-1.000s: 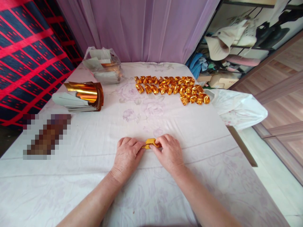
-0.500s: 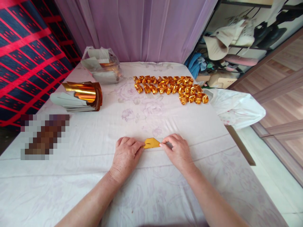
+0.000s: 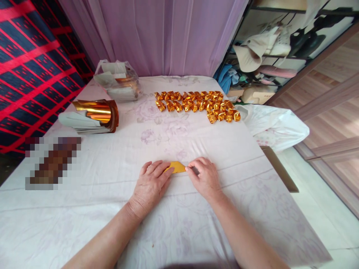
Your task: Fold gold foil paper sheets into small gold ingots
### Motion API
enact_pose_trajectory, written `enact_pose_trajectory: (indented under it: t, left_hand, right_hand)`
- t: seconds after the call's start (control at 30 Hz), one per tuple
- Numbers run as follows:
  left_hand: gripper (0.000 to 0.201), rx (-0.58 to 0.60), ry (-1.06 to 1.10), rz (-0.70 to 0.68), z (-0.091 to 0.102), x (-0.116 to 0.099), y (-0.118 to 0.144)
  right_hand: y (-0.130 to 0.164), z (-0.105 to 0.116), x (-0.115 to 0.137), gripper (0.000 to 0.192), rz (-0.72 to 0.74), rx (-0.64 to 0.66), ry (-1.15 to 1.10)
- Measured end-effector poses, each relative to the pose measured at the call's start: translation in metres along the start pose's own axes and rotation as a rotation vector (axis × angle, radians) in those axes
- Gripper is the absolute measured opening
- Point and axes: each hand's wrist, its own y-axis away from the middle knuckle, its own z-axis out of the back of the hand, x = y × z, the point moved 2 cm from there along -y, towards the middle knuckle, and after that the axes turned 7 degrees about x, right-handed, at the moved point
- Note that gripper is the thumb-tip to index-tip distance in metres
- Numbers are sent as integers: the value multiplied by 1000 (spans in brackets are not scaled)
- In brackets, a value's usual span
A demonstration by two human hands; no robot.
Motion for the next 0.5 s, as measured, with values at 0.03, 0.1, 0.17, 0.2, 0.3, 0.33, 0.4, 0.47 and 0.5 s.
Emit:
enact_pose_trajectory:
  t: [0.03,0.1,0.17,0.2,0.3,0.33,0.4,0.47,0.5]
  left_hand:
    - [30,-3,7,24,-1,1,0]
    - [33,-16,27,69,-1,5,-1]
    - [34,-29,47,113,-1,8,-1]
    - [31,-33,59,133,0,9,-1]
    - [18,-50,96,172,3,10,-1]
    - [16,-55,98,174,5,10,0]
    - [17,-54,79,155,6,8,1]
    - [16,-44,44,115,8,6,2]
    - [15,-39,32,94,8,5,3]
  right_hand:
    - [0,0,0,9,4,-1,-2]
    - [0,0,0,11,17,-2,-19]
    - [0,0,1,11,39,-5,-50]
    - [1,1,1,11,57,-9,-67]
    - [4,3,3,12,138,-26,-105]
    - [5,4,5,14,171,-29,-103]
    - [9,7,9,18,225,-25,-71]
    - [13,9,13,20,250,-17,-22]
    - [15,9,15,20,255,-12,-2]
